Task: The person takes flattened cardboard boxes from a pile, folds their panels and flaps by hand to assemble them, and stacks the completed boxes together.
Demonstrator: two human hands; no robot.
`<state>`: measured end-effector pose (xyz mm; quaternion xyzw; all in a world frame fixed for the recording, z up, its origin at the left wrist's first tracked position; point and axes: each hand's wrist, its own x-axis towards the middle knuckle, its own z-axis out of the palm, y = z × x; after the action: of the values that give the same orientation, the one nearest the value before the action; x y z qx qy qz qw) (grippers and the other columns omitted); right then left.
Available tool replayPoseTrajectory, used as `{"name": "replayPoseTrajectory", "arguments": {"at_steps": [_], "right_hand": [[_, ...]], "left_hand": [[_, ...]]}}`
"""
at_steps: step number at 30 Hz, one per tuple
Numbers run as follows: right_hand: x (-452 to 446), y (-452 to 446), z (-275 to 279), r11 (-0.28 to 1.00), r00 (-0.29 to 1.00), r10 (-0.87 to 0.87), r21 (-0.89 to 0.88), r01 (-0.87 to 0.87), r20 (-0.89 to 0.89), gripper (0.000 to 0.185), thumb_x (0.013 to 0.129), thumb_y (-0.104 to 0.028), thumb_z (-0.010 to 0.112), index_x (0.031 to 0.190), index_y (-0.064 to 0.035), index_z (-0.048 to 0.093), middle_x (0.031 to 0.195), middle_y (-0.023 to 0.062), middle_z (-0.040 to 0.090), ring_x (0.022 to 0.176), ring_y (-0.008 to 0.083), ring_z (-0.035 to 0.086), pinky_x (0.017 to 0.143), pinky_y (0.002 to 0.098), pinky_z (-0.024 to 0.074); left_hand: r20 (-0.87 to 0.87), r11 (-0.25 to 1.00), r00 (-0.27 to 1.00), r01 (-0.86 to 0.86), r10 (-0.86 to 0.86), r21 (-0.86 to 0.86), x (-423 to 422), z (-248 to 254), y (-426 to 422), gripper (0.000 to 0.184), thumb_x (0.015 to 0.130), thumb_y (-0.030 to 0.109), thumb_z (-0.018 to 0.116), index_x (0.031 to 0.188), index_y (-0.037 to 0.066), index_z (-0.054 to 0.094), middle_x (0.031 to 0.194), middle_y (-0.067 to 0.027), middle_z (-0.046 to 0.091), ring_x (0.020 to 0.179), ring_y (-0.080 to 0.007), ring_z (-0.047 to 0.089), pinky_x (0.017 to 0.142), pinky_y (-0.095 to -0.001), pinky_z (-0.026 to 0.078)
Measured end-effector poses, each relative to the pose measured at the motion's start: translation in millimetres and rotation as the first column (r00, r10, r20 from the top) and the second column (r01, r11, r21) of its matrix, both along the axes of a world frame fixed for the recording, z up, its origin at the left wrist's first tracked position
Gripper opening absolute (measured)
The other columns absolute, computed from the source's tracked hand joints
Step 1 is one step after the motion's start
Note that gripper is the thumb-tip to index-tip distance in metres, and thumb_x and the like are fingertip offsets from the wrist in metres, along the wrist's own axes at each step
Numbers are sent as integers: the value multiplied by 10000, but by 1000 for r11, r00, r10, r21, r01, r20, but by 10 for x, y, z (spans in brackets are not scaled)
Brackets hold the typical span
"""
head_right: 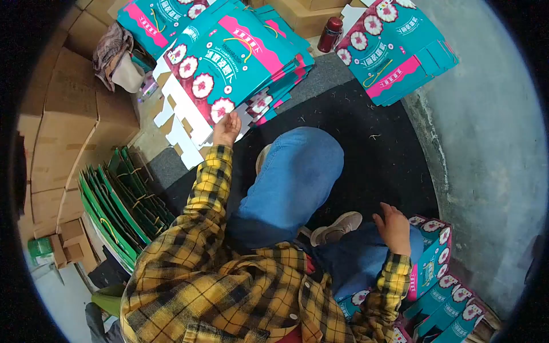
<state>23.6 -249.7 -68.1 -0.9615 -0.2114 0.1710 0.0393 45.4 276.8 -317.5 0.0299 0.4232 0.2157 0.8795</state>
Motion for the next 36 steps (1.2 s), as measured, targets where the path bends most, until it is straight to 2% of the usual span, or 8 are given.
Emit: {"name": "replayPoseTrajectory", "arguments": {"at_steps": [11,18,20,27,29,33,35,36], "right_hand": [[90,122,-28,999,999,30,46,-30,-12,368,828,-216,660,1138,-27,596,995,177,643,913,358,620,771,438,497],[111,135,-53,998,999,44,45,-43,-3,354,825,-201,664,1125,-24,602,976,171,645,901,355,622,764,433,498],[108,117,-40,998,999,51,44,-51,4,353,826,-200,663,1125,-22,601,971,170,645,899,355,622,763,432,498],[71,47,-54,998,1000,24,65,-24,11,361,837,-226,652,1136,-31,595,980,163,640,905,353,618,765,435,496],[43,10,-51,998,1000,13,68,-15,22,368,839,-234,651,1145,-38,592,990,162,638,910,351,617,769,435,496],[-5,-81,-29,999,1000,1,36,-2,26,383,843,-249,650,1164,-53,581,1003,159,636,920,348,617,776,439,496],[-43,-119,-33,999,999,-10,30,9,34,385,845,-256,648,1168,-56,579,1003,157,636,924,347,618,779,439,497],[-62,-142,-23,1000,999,-19,22,18,30,384,844,-259,648,1164,-58,582,998,154,636,927,347,618,781,439,498]], "left_hand": [[-21,974,979,-204,203,-93,62,-23,-66,219,939,231,576,968,16,549,977,-133,660,950,-264,656,781,-408,547],[25,992,992,-124,125,-37,25,17,50,379,873,375,673,981,29,561,972,-131,668,943,-262,658,769,-389,555],[167,995,983,-85,77,46,41,80,143,405,856,394,689,991,30,573,985,-139,670,941,-280,656,778,-402,561],[148,910,988,-29,-35,414,17,1030,582,227,916,233,636,1045,65,553,974,-145,631,931,-278,645,762,-344,561],[235,862,968,-45,-87,504,-1,1316,454,240,917,215,634,1047,28,560,1010,-153,624,952,-275,637,800,-356,551],[-24,689,999,36,-26,724,-11,2155,-305,248,913,218,647,979,-19,610,974,-81,636,856,-158,617,757,-312,526],[-261,289,965,249,2,924,-85,2470,-539,248,916,226,651,844,-11,652,827,-15,621,745,-81,560,668,-258,467],[-497,164,868,491,-10,855,-132,2665,-616,284,919,219,648,783,-30,657,738,28,582,682,-58,506,605,-252,422]]}}
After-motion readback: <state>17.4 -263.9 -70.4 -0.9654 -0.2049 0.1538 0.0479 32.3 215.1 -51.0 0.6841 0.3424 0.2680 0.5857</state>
